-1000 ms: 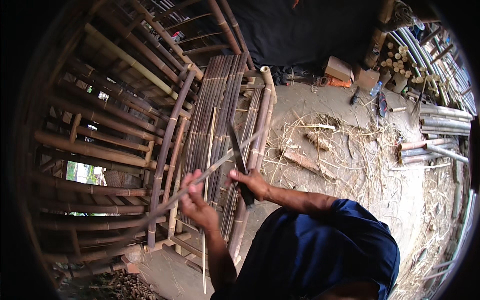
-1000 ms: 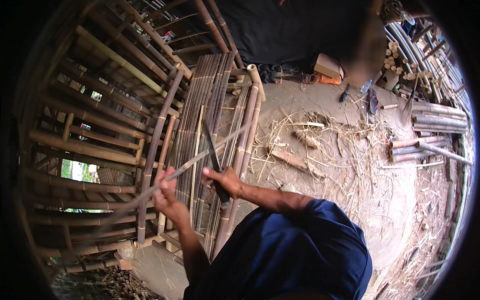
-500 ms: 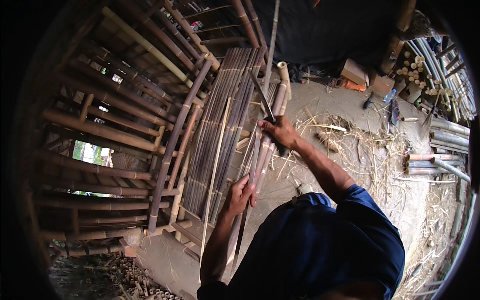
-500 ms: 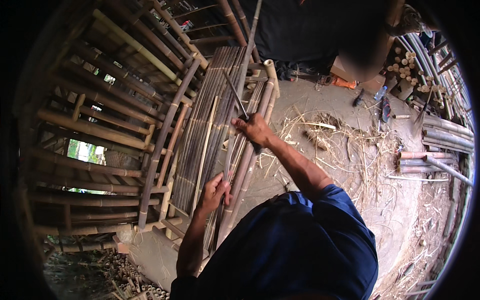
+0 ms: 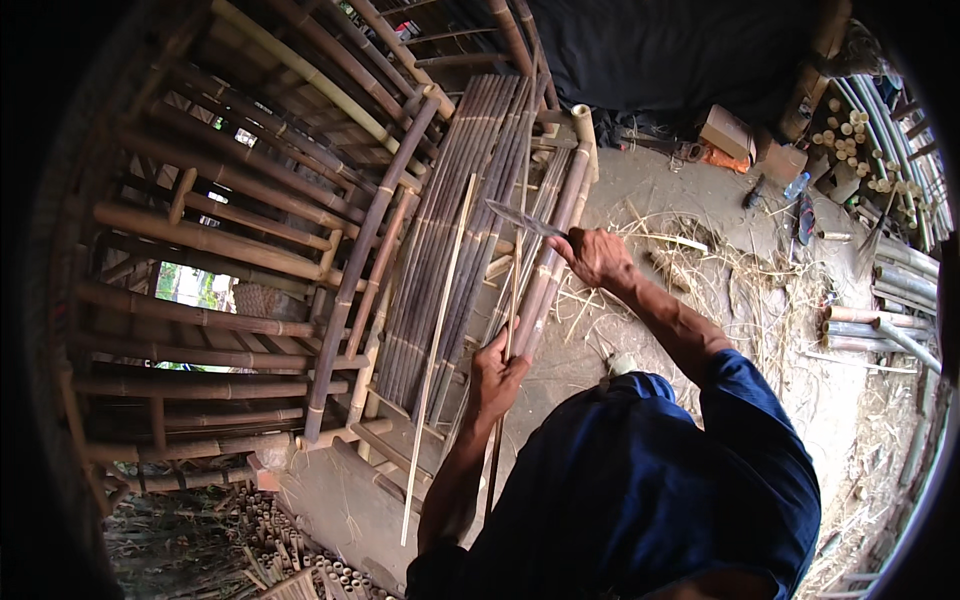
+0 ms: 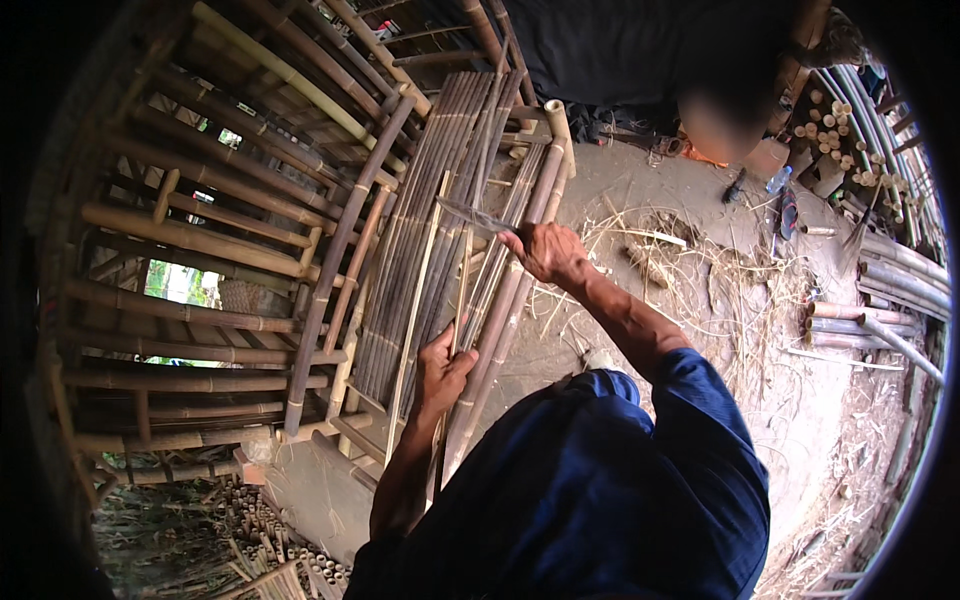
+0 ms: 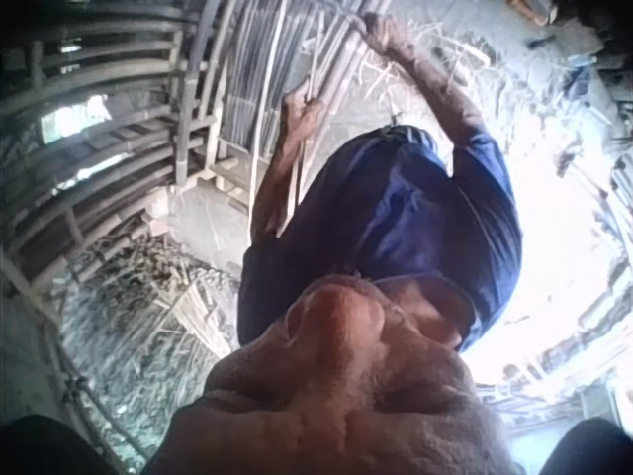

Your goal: The person uses a curved knife to split long bamboo poles into thin strips. They hold the bamboo vertically and strike it with the knife to separate the material, then place the finished strips onto a nearby rack.

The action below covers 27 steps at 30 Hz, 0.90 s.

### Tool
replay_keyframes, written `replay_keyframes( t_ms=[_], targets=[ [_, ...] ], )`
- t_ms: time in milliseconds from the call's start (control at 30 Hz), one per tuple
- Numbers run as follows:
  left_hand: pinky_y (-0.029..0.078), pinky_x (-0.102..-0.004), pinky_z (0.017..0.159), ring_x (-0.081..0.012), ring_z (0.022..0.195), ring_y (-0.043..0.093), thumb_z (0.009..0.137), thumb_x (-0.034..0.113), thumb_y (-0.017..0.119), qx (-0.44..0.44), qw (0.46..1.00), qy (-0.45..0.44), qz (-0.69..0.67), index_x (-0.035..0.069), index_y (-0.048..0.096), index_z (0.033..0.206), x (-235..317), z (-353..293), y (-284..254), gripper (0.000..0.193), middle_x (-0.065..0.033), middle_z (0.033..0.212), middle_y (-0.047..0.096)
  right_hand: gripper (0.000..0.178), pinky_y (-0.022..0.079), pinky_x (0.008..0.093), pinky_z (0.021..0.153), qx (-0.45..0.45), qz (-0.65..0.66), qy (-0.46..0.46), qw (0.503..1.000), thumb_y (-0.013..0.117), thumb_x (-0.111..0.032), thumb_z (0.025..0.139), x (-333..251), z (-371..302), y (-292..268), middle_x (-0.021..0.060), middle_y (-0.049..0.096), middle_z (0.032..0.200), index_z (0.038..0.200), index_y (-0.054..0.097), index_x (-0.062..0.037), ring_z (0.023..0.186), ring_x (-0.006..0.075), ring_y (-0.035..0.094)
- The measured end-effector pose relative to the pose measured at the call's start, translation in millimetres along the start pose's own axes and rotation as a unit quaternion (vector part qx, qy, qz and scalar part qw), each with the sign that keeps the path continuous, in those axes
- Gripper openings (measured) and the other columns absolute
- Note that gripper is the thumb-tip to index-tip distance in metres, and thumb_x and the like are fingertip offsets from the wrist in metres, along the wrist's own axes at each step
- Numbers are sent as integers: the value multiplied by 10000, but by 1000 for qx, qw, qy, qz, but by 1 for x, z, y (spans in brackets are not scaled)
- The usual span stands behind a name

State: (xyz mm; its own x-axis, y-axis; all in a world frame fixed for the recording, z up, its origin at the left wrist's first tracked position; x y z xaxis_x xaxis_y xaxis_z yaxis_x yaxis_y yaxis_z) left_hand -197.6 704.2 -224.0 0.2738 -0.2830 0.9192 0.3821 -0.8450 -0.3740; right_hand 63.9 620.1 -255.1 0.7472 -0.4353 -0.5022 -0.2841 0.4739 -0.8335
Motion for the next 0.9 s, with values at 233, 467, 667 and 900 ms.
replay_keyframes(
  t_ms=[233,467,667,900],
  targets=[
    [260,-193,494,-4,565,330,833,-49,541,56,997,41,-32,-39,467,1394,7,-11,-6,566,89,689,415,690,523,472,571,-81,41,-64,994,374,-681,934,-38,-32,-2,170,640,645,848,646,-52,641,365,668],
    [260,-207,482,-12,546,318,842,14,591,38,992,-51,-105,-27,485,1383,15,-31,-15,553,101,641,376,834,505,434,449,20,19,-157,987,239,-763,912,-73,-52,13,100,574,554,716,633,-55,436,216,573],
    [351,-242,525,-66,572,395,872,120,620,-12,997,20,69,9,484,1387,36,-84,-16,544,23,650,408,768,516,446,482,-45,10,88,995,307,-664,967,52,50,-22,209,616,616,696,634,-24,489,314,615],
    [335,-280,475,-83,502,357,862,108,662,-43,995,8,92,96,490,1411,1,-179,-37,576,-17,563,361,754,537,450,581,226,-37,61,971,402,-681,929,155,107,-87,250,649,719,754,630,16,607,372,645]
  ],
)
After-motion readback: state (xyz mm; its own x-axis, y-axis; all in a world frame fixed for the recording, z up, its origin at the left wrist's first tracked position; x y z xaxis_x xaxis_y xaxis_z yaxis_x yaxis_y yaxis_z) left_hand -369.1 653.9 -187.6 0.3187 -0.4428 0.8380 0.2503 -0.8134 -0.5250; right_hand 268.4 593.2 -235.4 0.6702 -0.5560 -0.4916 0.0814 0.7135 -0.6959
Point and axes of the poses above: each hand's wrist, its own z-axis towards the middle knuckle, its own y-axis out of the palm, x = y × z, the point moved 2 cm from there along z, towards the middle knuckle
